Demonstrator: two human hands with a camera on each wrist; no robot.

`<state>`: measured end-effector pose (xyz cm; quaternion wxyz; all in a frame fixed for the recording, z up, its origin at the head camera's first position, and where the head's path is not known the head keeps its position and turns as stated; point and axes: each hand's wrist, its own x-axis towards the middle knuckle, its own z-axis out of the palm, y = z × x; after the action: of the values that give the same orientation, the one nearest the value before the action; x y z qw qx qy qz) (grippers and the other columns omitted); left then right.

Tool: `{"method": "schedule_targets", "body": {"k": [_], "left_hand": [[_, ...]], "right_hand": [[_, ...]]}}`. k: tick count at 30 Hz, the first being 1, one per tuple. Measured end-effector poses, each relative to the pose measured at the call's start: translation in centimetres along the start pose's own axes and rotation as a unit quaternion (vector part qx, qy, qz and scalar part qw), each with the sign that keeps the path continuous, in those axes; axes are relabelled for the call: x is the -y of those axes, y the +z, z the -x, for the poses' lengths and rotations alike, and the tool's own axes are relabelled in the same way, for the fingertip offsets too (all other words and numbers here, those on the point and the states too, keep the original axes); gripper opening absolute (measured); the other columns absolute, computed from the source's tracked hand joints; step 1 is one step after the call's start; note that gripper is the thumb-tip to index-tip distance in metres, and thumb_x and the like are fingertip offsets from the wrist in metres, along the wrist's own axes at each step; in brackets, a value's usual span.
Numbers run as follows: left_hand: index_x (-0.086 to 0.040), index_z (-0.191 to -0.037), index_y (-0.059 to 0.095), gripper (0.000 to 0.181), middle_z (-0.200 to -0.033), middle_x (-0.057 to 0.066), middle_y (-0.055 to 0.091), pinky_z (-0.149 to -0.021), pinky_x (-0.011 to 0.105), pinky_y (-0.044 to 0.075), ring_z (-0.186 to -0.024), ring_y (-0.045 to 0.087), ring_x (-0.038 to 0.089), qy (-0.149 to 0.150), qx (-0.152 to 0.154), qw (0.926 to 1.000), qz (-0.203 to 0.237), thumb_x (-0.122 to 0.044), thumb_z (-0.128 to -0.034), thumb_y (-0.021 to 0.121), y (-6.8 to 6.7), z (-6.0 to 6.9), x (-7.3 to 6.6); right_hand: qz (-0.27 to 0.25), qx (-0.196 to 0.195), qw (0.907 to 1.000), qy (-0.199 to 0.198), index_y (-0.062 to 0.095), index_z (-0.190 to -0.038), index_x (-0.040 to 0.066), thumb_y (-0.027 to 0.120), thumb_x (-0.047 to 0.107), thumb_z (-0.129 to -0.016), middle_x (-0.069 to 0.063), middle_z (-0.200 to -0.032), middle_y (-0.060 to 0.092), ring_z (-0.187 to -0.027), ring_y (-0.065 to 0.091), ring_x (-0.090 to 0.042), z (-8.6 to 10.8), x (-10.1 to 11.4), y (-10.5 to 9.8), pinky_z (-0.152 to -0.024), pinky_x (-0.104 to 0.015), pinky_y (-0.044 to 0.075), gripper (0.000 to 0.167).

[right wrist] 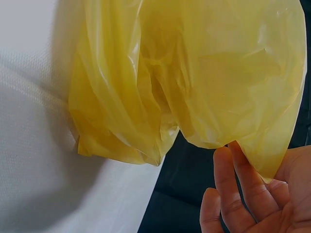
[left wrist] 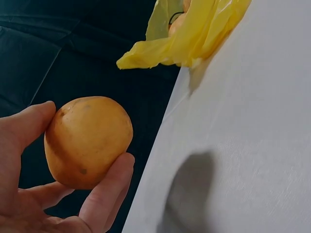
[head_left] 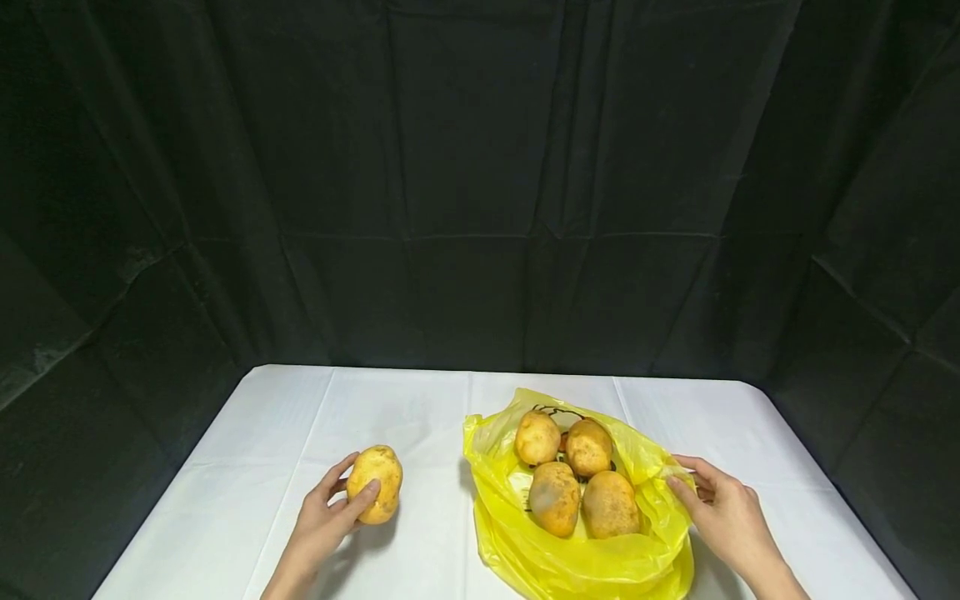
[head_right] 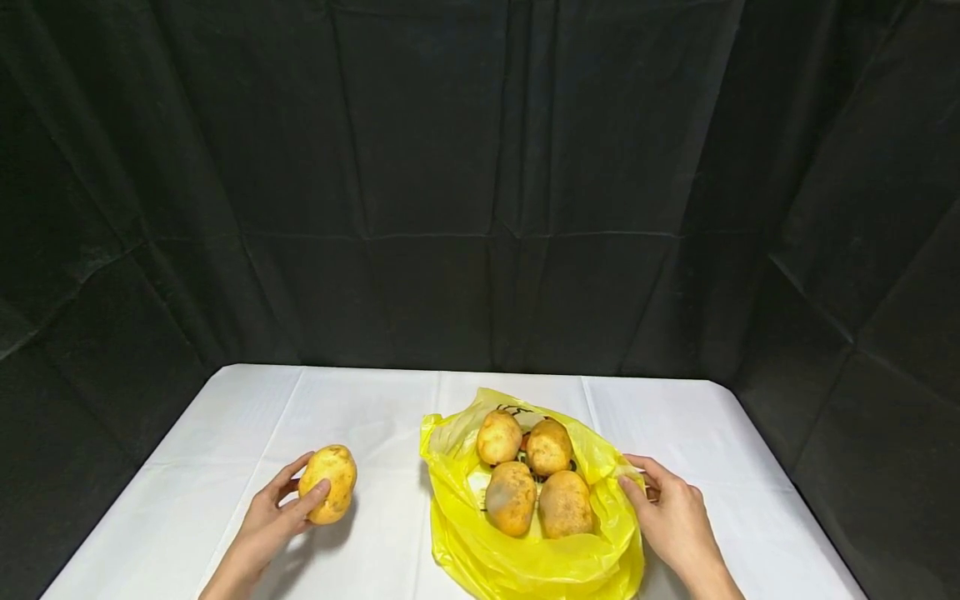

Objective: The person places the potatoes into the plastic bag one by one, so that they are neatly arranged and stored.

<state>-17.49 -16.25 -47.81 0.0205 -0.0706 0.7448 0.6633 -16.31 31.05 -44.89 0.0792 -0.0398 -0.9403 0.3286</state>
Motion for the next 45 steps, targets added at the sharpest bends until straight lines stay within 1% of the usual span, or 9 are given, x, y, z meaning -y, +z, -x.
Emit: {"method": "schedule_targets", "body": {"k": [4,10,18,21,28,32,36,39,45], "left_hand": [[-0.009,-0.145,0.043,0.070,-0.120,0.018,0.050,-0.074,0.034,0.056,-0.096,0.065,0.024,-0.002,0.008,0.9999,0.008,-0.030,-0.0864,0.076,0.6,0.2,-0.1],[-0.009,-0.143,0.045,0.069,-0.119,0.017,0.052,-0.073,0.035,0.056,-0.095,0.065,0.024,0.011,0.024,0.9995,0.016,-0.026,-0.0848,0.078,1.3,0.4,-0.2],[-0.009,-0.141,0.048,0.066,-0.117,0.015,0.056,-0.072,0.031,0.054,-0.094,0.063,0.022,0.027,0.029,0.9992,-0.009,-0.024,-0.0839,0.079,2.8,0.3,-0.8],[-0.009,-0.141,0.048,0.067,-0.119,0.014,0.055,-0.072,0.033,0.054,-0.094,0.062,0.022,0.033,0.034,0.9986,-0.025,-0.027,-0.0843,0.079,3.5,0.2,-1.0],[-0.010,-0.141,0.048,0.068,-0.120,0.014,0.055,-0.074,0.033,0.054,-0.093,0.063,0.021,0.045,0.056,0.9966,-0.041,-0.032,-0.0843,0.078,4.7,0.1,-1.5],[-0.009,-0.141,0.047,0.067,-0.121,0.015,0.054,-0.072,0.033,0.055,-0.093,0.064,0.022,0.052,0.069,0.9960,-0.022,-0.029,-0.0848,0.078,5.1,-0.1,-1.9],[-0.008,-0.142,0.044,0.068,-0.122,0.016,0.053,-0.072,0.036,0.056,-0.092,0.065,0.023,0.059,0.092,0.9940,-0.004,-0.025,-0.0855,0.078,5.6,-0.3,-2.4],[-0.007,-0.143,0.042,0.070,-0.123,0.017,0.052,-0.072,0.037,0.057,-0.093,0.065,0.023,0.065,0.108,0.9921,-0.003,-0.025,-0.0859,0.078,6.0,-0.5,-2.6],[-0.009,-0.141,0.043,0.071,-0.122,0.015,0.053,-0.074,0.033,0.054,-0.094,0.064,0.022,0.076,0.120,0.9895,-0.027,-0.032,-0.0841,0.079,7.5,-0.8,-2.9]], "right_hand": [[0.002,0.001,1.0000,0.006,0.057,-0.130,-0.003,0.063,0.018,-0.097,-0.018,-0.100,0.071,-0.089,0.067,-0.033,-0.1,0.1,0.0,-0.074,-0.044,0.056,0.039],[0.002,0.005,0.9999,0.013,0.056,-0.130,-0.004,0.063,0.019,-0.098,-0.019,-0.101,0.070,-0.089,0.067,-0.032,-0.1,0.1,-0.1,-0.074,-0.044,0.056,0.040],[-0.005,0.000,1.0000,-0.002,0.057,-0.130,-0.003,0.062,0.021,-0.098,-0.018,-0.103,0.070,-0.087,0.068,-0.029,0.1,0.1,-0.1,-0.068,-0.035,0.056,0.040],[-0.004,-0.005,0.9999,-0.010,0.058,-0.129,-0.003,0.062,0.020,-0.098,-0.018,-0.102,0.071,-0.087,0.069,-0.029,0.1,0.0,-0.1,-0.068,-0.035,0.056,0.039],[-0.005,0.001,1.0000,-0.001,0.056,-0.131,-0.002,0.062,0.021,-0.098,-0.018,-0.103,0.071,-0.090,0.068,-0.032,0.0,0.0,-0.1,-0.073,-0.041,0.056,0.041],[-0.005,0.003,1.0000,0.001,0.056,-0.131,-0.003,0.062,0.020,-0.098,-0.019,-0.103,0.070,-0.091,0.068,-0.033,0.0,0.0,-0.1,-0.075,-0.043,0.056,0.041],[-0.005,0.002,1.0000,-0.001,0.056,-0.130,-0.003,0.063,0.020,-0.098,-0.018,-0.103,0.070,-0.091,0.068,-0.033,0.0,0.0,-0.1,-0.074,-0.042,0.056,0.041],[-0.005,0.003,1.0000,-0.002,0.056,-0.130,-0.003,0.062,0.021,-0.098,-0.018,-0.102,0.071,-0.090,0.068,-0.033,0.0,0.0,-0.1,-0.073,-0.041,0.056,0.041],[-0.006,0.003,1.0000,-0.003,0.056,-0.130,-0.004,0.063,0.019,-0.098,-0.018,-0.101,0.070,-0.091,0.068,-0.033,0.0,0.2,-0.2,-0.073,-0.041,0.056,0.040]]}}
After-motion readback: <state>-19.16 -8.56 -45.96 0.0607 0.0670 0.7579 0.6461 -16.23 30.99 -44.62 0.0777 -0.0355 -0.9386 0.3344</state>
